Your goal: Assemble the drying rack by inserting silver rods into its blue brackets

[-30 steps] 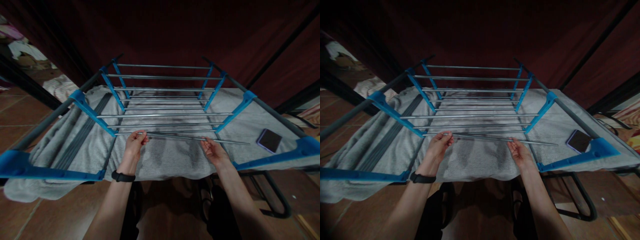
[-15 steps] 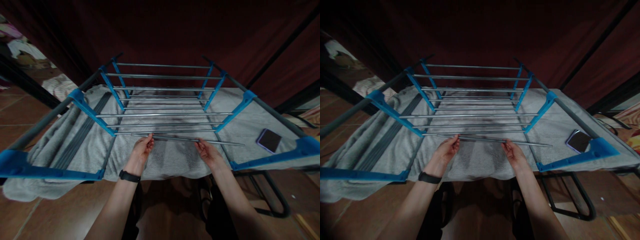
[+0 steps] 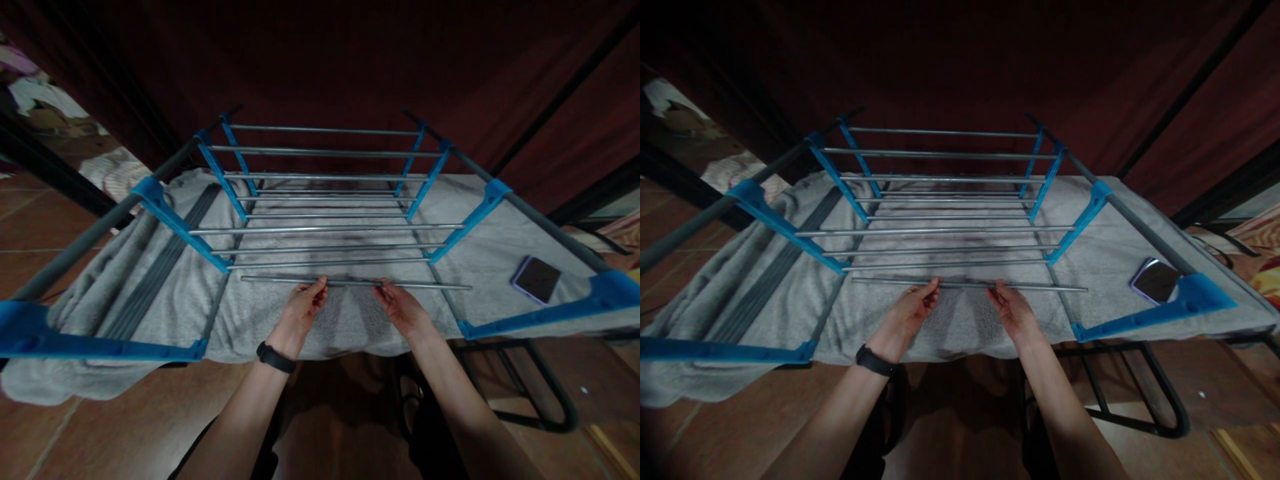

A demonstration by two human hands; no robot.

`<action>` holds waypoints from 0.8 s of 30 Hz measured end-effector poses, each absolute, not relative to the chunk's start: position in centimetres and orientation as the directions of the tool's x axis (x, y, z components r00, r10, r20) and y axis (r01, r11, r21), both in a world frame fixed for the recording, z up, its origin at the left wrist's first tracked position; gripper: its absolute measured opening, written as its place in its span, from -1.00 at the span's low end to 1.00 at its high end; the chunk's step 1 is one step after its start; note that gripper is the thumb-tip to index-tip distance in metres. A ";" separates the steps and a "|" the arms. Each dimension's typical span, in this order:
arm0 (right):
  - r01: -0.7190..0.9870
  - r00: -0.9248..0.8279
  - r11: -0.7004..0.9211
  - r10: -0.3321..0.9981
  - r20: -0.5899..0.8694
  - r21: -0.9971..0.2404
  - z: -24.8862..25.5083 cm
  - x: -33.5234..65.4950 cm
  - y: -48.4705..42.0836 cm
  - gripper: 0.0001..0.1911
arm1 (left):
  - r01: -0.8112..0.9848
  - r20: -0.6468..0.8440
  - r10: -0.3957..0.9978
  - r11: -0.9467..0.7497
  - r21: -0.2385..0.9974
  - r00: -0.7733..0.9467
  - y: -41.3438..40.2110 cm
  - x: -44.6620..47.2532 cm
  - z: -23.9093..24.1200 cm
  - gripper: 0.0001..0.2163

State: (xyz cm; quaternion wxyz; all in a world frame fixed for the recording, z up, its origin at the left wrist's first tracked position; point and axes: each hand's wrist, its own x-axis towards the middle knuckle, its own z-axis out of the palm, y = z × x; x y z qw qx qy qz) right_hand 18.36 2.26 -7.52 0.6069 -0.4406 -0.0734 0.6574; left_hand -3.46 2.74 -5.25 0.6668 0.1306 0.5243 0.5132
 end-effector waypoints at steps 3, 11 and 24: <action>-0.736 0.114 -0.262 0.861 -0.495 -0.625 -7.4 17.9 2.1 -0.82 | -0.525 -0.561 0.826 0.454 0.720 -0.056 2.7 -3.2 -5.4 -0.79; -0.721 0.072 -0.277 0.882 -0.466 -0.635 -7.4 17.2 1.8 -0.81 | -0.494 -0.587 0.810 0.508 0.706 -0.007 2.4 -2.7 -5.7 -0.81; -0.729 0.076 -0.257 0.891 -0.448 -0.634 -7.7 17.2 1.8 -0.82 | -0.165 -0.363 0.931 0.364 0.917 0.038 1.4 -1.5 -5.4 -0.80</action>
